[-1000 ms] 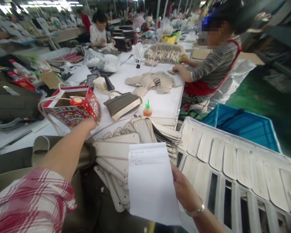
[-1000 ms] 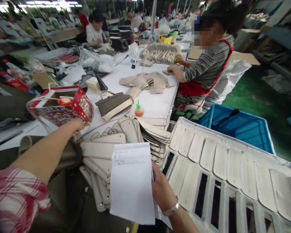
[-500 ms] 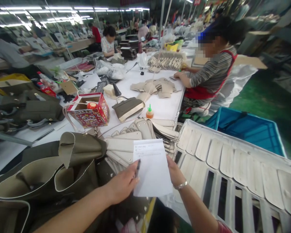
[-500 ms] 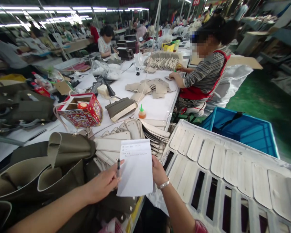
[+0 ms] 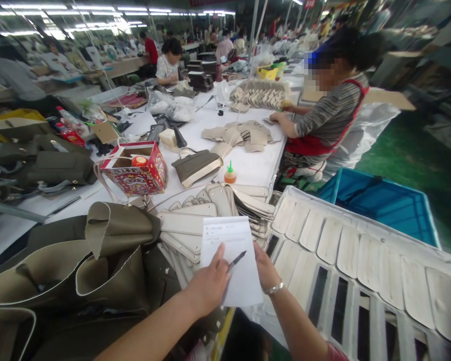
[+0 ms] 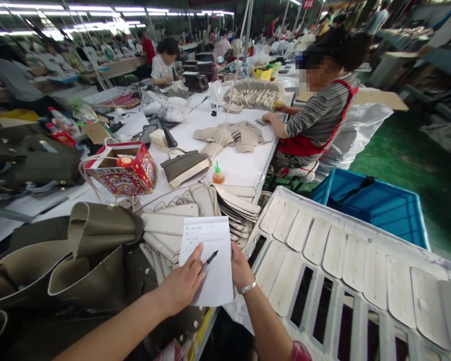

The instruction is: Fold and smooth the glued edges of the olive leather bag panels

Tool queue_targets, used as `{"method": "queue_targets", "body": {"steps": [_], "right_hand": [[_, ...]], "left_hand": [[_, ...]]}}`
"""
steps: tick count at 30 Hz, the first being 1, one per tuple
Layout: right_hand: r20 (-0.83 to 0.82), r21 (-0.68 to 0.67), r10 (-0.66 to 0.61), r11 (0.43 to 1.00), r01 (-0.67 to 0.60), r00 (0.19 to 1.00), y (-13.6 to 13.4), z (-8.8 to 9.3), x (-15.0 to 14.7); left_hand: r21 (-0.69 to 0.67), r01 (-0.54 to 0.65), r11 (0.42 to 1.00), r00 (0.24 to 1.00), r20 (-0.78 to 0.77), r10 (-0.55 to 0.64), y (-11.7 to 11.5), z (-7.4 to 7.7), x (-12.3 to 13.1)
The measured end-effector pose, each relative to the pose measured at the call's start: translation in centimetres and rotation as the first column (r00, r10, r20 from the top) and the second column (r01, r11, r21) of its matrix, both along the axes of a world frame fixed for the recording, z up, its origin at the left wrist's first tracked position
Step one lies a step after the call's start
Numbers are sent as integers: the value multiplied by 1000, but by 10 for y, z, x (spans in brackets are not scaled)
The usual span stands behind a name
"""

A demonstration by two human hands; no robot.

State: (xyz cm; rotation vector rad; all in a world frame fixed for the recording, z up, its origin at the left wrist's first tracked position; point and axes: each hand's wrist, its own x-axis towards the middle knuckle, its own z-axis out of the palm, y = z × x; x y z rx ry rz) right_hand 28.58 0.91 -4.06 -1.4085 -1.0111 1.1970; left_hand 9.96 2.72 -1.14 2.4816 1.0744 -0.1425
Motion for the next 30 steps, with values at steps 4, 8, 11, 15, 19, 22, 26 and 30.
{"method": "queue_targets", "body": {"steps": [4, 8, 11, 15, 19, 22, 26, 30], "right_hand": [[13, 9, -5, 1000, 5, 1000, 0, 3, 1], [-19, 11, 1, 1000, -1, 1000, 1, 2, 0], [-46, 9, -5, 1000, 5, 999, 1, 0, 0], [-62, 0, -4, 1000, 4, 998, 0, 0, -1], [-68, -5, -1, 1000, 0, 998, -1, -2, -2], [-59, -12, -4, 1000, 3, 998, -1, -4, -2], [-77, -2, -13, 1000, 12, 997, -1, -6, -2], [-92, 10, -11, 1000, 12, 996, -1, -5, -2]], "left_hand": [[-5, -2, 1000, 1000, 7, 2, -1, -1, 7], [0, -7, 1000, 1000, 4, 7, -2, -4, 11], [27, 0, 1000, 1000, 30, -1, -4, -4, 12], [41, 2, 999, 998, 60, -4, -4, -1, 17], [2, -23, 1000, 998, 63, 23, -5, 3, 21], [-4, -32, 999, 998, 60, 32, -6, 7, 24], [-7, -18, 1000, 999, 45, 18, -6, 10, 27], [-15, -26, 1000, 1000, 7, 26, -6, 11, 31]]}}
